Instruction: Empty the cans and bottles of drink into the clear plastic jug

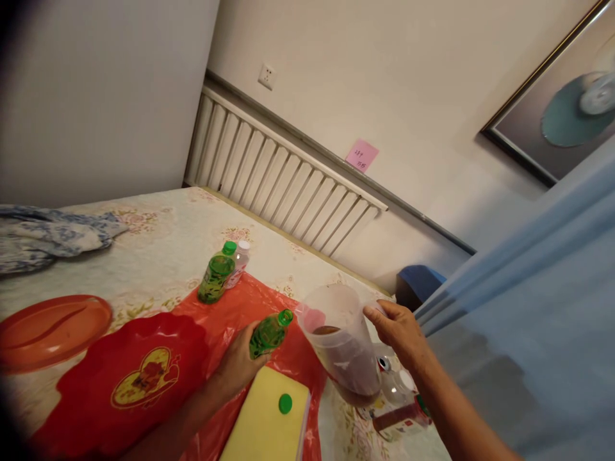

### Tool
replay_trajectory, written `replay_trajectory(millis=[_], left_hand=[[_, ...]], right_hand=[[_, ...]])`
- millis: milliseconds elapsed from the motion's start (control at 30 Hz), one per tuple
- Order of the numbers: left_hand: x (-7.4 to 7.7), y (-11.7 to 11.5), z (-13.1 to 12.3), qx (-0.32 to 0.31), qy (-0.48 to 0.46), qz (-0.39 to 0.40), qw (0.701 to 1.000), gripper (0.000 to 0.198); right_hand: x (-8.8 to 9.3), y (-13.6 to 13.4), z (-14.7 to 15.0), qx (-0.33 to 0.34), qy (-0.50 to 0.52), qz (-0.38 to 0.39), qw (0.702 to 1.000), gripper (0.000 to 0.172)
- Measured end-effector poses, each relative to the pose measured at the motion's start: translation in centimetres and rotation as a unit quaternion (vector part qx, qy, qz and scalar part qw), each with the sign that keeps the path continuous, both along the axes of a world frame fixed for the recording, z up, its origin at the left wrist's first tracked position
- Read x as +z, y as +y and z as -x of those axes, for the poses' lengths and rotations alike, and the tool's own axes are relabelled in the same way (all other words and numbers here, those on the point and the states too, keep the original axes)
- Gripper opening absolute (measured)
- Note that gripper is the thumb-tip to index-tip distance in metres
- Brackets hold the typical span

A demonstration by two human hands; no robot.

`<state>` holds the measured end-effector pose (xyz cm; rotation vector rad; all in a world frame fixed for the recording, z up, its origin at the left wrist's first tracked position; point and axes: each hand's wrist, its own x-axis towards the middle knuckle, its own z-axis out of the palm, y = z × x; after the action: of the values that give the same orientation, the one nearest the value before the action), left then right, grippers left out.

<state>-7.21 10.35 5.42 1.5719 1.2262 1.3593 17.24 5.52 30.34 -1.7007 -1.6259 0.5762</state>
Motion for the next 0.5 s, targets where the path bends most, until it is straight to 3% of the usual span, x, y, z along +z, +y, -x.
replay_trajectory(millis=[500], left_hand=[[-0.1, 0.1, 0.0, -0.001, 0.002, -0.001, 1.000, 0.053]], right_hand=[[1.2, 1.3, 1.0, -0.002, -0.060, 0.030, 0.998, 0.053]])
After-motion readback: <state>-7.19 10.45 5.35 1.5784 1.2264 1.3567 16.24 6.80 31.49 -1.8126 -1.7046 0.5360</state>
